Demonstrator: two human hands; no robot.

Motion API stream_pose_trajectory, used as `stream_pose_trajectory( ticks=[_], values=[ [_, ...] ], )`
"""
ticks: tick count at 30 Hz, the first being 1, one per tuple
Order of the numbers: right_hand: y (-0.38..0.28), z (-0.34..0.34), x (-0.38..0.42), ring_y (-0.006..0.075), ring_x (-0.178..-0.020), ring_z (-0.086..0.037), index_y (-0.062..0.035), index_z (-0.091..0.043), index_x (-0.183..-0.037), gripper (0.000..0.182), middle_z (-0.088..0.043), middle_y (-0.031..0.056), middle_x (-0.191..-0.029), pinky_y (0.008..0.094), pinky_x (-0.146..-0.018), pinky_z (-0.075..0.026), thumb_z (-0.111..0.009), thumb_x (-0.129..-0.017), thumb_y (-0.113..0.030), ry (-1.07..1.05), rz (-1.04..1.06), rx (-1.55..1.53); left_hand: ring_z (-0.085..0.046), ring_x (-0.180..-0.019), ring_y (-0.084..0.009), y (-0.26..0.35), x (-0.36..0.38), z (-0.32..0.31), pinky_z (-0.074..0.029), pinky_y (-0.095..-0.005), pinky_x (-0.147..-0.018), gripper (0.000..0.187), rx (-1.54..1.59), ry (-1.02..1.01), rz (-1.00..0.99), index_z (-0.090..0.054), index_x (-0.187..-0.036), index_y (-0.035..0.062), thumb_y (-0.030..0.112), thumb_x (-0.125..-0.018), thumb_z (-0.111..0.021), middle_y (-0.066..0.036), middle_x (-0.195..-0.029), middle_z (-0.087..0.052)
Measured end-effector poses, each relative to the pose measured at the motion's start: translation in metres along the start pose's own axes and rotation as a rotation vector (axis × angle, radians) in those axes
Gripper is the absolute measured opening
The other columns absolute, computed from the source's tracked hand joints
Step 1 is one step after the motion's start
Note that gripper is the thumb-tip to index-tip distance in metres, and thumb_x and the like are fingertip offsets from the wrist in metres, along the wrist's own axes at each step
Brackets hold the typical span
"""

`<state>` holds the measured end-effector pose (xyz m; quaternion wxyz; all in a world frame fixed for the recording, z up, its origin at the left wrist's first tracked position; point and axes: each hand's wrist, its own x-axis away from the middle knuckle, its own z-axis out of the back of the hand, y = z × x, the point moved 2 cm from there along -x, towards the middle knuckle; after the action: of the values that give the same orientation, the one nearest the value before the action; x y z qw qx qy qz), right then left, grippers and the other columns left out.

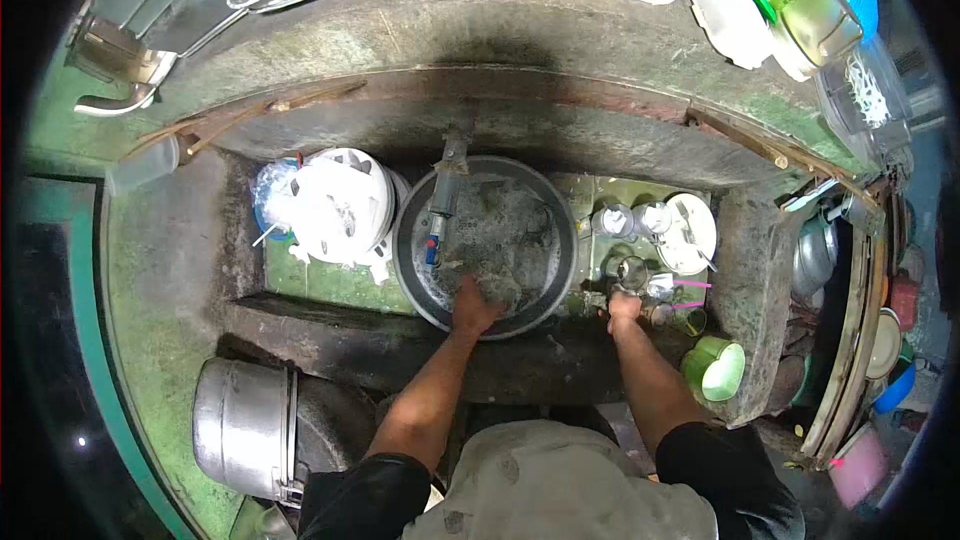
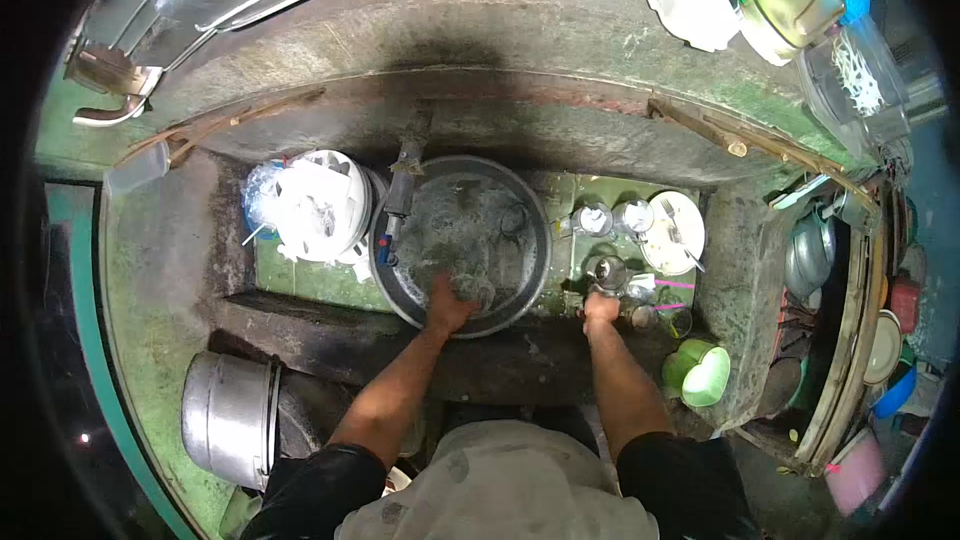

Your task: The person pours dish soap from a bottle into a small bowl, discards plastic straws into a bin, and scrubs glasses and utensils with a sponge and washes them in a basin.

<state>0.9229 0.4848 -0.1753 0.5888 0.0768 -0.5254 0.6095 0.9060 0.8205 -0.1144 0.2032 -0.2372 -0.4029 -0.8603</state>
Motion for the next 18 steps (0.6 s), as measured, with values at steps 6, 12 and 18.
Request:
stream_pose_trajectory(
  ticks=[6, 12, 18],
  values=[
    [-0.025, 0.037, 0.021, 0.045, -0.087, -0.065, 0.001, -0.07, -0.088, 0.029, -0.068, 0.0268, -0.088, 0.05, -0.079, -0.052, -0.064, -0.08, -0.026, 0.053, 0.81, 0.9, -0.042, -0.131, -0.04, 0.011, -0.004, 0.004, -0.037, -0.0462, -0.108, 0.091, -0.171, -0.082, 0.059, -0.027, -0.147, 0.0, 0.032, -0.079, -0.079, -0.024, -0.143, -0.039],
    [-0.072, 0.063, 0.051, 0.0432, -0.091, -0.066, 0.0036, -0.068, -0.095, 0.032, -0.068, 0.0282, -0.091, 0.0473, -0.079, -0.052, -0.068, -0.078, -0.023, -0.24, 0.806, 0.899, -0.045, -0.125, -0.0467, 0.02, -0.01, 0.003, -0.042, -0.0508, -0.102, 0.081, -0.341, -0.053, 0.047, -0.023, -0.15, 0.0023, 0.041, -0.09, -0.061, -0.03, -0.141, -0.037],
    [-0.157, 0.044, 0.065, 0.0358, -0.084, -0.069, 0.005, -0.069, -0.095, 0.031, -0.069, 0.0257, -0.093, 0.0438, -0.075, -0.053, -0.064, -0.076, -0.019, -0.509, 0.495, 1.151, -0.052, -0.116, -0.0472, -0.009, -0.025, -0.001, -0.044, -0.0525, -0.098, 0.072, -0.307, 0.118, -0.108, -0.029, -0.148, 0.0056, 0.04, -0.092, -0.057, -0.03, -0.132, -0.048]
  ],
)
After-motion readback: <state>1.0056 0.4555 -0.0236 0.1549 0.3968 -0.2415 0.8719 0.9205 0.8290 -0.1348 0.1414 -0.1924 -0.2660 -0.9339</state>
